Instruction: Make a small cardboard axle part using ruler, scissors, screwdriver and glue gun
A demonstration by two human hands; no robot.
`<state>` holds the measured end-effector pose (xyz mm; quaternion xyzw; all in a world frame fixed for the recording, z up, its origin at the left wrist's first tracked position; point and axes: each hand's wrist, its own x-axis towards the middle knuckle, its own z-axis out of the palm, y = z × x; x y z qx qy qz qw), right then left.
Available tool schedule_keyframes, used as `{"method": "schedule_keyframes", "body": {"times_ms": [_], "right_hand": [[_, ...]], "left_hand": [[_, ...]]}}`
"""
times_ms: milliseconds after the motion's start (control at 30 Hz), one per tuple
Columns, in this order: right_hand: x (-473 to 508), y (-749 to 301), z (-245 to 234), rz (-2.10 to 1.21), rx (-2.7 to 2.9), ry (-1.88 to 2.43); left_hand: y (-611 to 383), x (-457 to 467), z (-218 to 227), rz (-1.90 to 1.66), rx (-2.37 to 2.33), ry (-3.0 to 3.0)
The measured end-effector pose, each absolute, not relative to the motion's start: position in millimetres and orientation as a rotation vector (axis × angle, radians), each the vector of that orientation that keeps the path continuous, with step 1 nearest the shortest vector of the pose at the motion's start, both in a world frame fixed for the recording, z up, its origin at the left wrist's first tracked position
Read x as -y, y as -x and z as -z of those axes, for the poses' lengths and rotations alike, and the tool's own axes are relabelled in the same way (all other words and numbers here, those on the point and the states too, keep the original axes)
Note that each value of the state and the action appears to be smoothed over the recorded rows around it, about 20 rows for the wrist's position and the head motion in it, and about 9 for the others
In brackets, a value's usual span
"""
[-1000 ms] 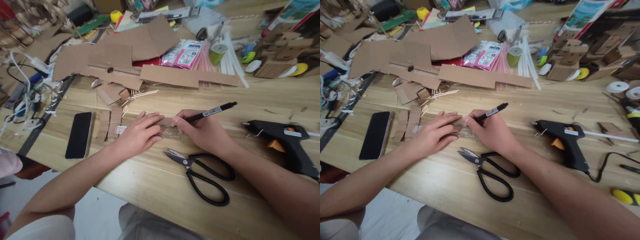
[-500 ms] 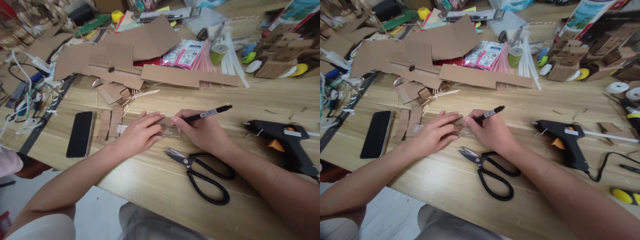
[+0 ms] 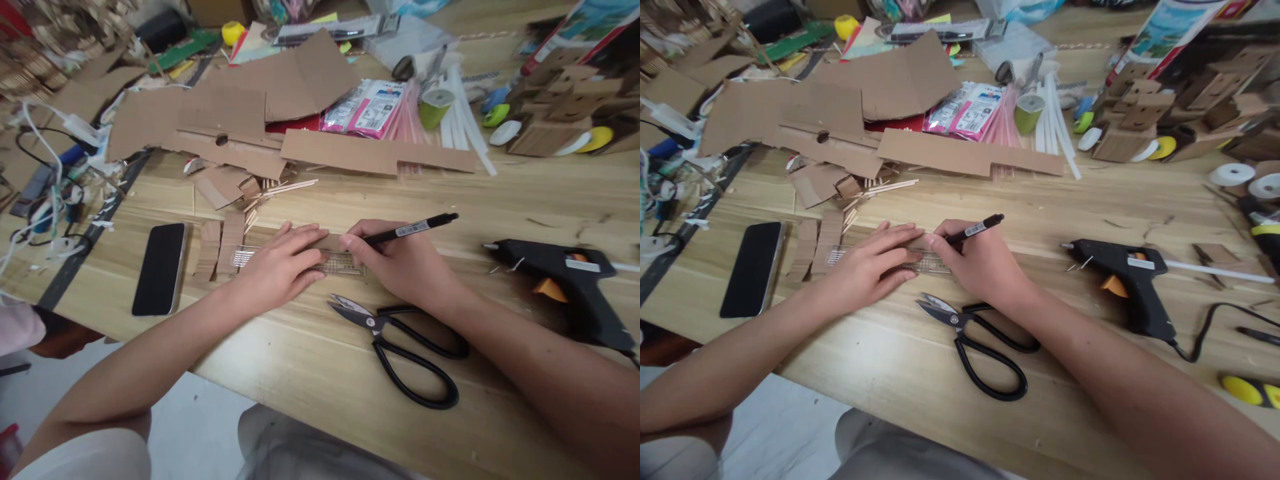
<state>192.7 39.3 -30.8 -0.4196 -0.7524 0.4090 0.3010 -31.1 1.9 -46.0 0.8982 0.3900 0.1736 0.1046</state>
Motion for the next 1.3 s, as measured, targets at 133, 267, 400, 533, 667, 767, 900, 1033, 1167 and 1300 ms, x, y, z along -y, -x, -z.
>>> {"method": "schedule_keyframes", "body": {"times_ms": [133, 267, 400, 533, 667, 767, 900, 1033, 1167, 1300], "right_hand": [[-39, -193, 32, -1.099, 1.987, 1.117], [-39, -193, 32, -1.093, 1.993, 1.118], [-39, -193, 33, -1.097, 1.982, 1.119], [-40, -193, 33, -1.126, 1.981, 1.111], [-39, -193, 33, -1.152, 1.939, 1.118], [-40, -195, 32, -1.173, 1.929, 1.119], [-47, -206, 30, -1.120, 1.753, 1.173], [-51, -218, 28, -1.039, 1.863, 1.147], [-45, -222, 26, -0.900, 2.122, 1.073], [-42, -214, 28, -0.756, 2.323, 1.002]], "left_hand": [[31, -2, 47, -0.517, -1.149, -2.648], [32, -2, 47, -0.503, -1.150, -2.642], [31, -3, 46, -0.488, -1.159, -2.632], [31, -3, 46, -0.483, -1.167, -2.628], [30, -2, 46, -0.502, -1.157, -2.628], [31, -2, 46, -0.499, -1.168, -2.614], [29, 0, 44, -0.525, -1.176, -2.626], [26, 5, 39, -0.550, -1.216, -2.707], [26, 14, 34, -0.524, -1.202, -2.698], [30, 17, 30, -0.526, -1.250, -2.640]]}}
